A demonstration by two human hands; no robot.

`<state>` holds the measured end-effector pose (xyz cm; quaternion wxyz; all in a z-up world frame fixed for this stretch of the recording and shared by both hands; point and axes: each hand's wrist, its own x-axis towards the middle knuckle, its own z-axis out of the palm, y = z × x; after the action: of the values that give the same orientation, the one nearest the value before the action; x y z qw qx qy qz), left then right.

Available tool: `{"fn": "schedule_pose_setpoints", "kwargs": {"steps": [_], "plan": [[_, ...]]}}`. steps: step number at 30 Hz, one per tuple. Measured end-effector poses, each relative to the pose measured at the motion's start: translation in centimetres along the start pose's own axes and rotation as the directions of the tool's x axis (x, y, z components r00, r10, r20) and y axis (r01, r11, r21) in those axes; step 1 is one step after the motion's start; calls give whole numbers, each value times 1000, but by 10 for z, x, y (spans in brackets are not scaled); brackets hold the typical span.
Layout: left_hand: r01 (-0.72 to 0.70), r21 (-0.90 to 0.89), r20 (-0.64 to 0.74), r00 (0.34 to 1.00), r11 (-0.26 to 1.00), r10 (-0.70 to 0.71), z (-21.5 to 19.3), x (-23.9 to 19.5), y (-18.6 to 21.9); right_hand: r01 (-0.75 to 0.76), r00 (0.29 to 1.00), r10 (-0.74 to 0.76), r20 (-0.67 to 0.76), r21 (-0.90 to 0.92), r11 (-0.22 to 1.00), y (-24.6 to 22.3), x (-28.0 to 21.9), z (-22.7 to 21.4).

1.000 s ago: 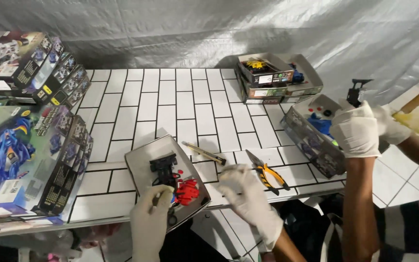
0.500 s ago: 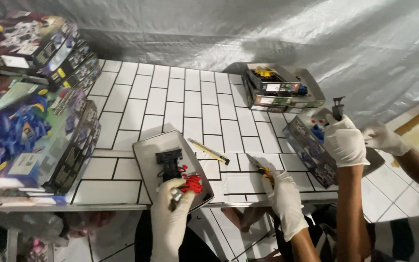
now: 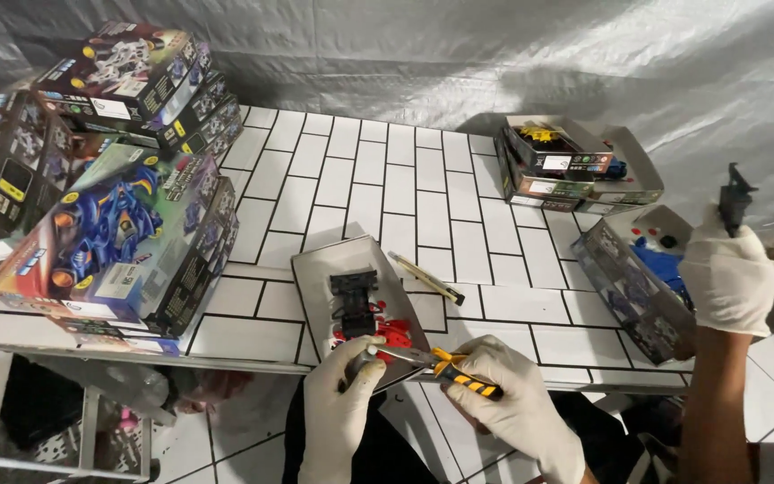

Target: Unboxing and assembling a plastic toy car model kit using hand tools.

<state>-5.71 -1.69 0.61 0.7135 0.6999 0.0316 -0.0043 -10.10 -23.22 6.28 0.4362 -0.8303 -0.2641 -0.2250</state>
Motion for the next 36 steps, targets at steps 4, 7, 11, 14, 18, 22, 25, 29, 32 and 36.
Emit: {"fn": "schedule_pose_setpoints", "kwargs": {"steps": [4,7,11,14,18,22,25,29,32,36], "plan": [[65,-16,-11,998,998,-66,-1,2,-2,-84,996,85,-7,40,996,-1,-6,5],[15,-59,38,999,998,-13,1,4,-7,-72,997,72,9,-24,997,1,-7,6],[-13,16,86,996,1000,12,1,5,-11,-67,998,67,8,-50,997,6,-13,10],[5,40,100,995,999,-9,1,3,-9,-69,998,69,5,-42,997,10,-17,15],[-96,82,131,988,992,85,0,4,-18,25,1000,-25,-6,-39,999,24,-30,20],[-152,-419,260,924,895,279,8,6,-39,-39,997,49,65,-148,988,36,-47,29],[-97,162,63,994,982,88,15,2,-30,-53,997,66,50,-231,972,40,-58,53],[-310,7,-143,941,951,308,23,3,-40,-175,983,148,-113,-287,942,46,-91,102],[-284,17,-224,933,959,281,29,-4,-36,-337,940,300,-164,-293,895,28,-105,127],[-211,-62,-275,943,976,186,27,-13,-12,-516,857,507,-97,-175,838,17,-101,124]]}}
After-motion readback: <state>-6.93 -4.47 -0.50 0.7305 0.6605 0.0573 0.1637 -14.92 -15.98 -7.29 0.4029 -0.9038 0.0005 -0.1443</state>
